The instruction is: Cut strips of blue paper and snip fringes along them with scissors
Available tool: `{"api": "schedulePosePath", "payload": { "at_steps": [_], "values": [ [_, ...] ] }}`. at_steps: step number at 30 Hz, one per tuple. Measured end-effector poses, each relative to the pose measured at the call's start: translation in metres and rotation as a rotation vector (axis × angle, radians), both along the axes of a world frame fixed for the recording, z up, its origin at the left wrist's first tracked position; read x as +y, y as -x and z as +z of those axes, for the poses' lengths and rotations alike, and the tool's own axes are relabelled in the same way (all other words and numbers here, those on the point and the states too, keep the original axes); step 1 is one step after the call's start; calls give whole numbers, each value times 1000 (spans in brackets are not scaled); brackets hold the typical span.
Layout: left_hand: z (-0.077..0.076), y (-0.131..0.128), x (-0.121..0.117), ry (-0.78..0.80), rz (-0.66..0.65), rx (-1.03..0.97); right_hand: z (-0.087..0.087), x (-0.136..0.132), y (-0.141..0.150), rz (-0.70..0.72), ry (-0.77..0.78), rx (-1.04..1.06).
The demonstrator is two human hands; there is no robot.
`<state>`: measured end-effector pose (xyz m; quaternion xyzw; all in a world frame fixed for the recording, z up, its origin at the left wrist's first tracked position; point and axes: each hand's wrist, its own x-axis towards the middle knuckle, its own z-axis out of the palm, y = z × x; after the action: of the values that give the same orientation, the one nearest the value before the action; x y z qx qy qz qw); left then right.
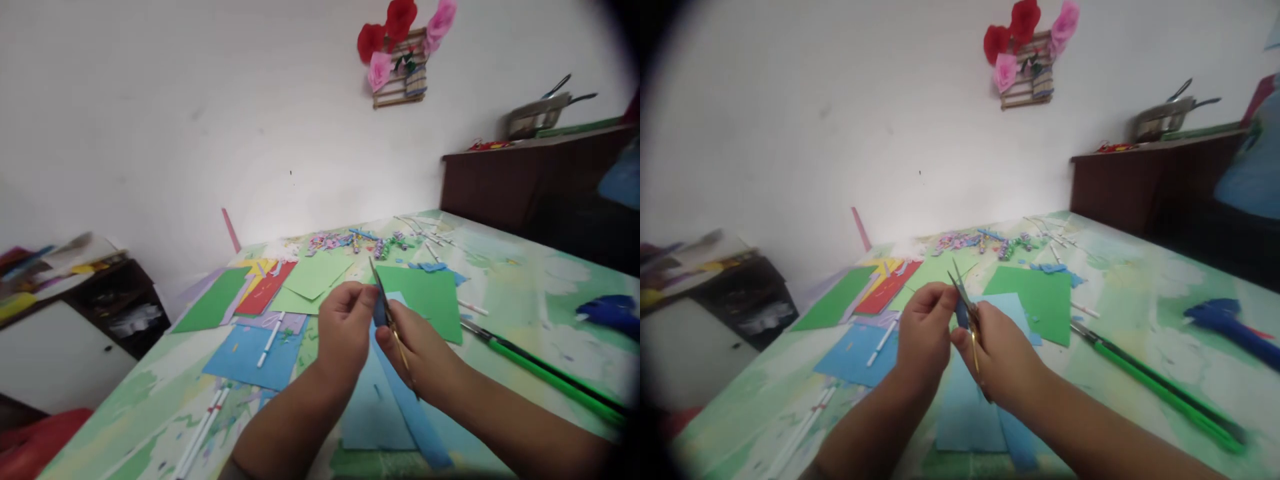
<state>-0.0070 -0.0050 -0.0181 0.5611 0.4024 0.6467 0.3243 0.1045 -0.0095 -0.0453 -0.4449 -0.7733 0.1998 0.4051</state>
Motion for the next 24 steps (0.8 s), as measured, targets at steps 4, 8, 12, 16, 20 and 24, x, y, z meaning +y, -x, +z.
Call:
{"api": "schedulePosePath", "payload": {
  "at_steps": [4,8,12,16,20,24],
  "values": [
    [-6,-5,-12,25,-5,9,-10,-14,1,-21,5,26],
    [-11,-7,-22,24,-50,40,-15,-22,-2,8,-11,98],
    [-15,-8,-27,-8,-79,65,-16,-25,-6,1,28,107],
    [-16,-9,-27,-4,-85,50,-14,-26,-7,-36,62,68],
    [-18,-13,-22,21,-171,-49,-17,-22,-16,-126,82,77],
    [-19,-17,-10,165,-342,-225,-42,-33,-50,-102,66,140]
  ]
}}
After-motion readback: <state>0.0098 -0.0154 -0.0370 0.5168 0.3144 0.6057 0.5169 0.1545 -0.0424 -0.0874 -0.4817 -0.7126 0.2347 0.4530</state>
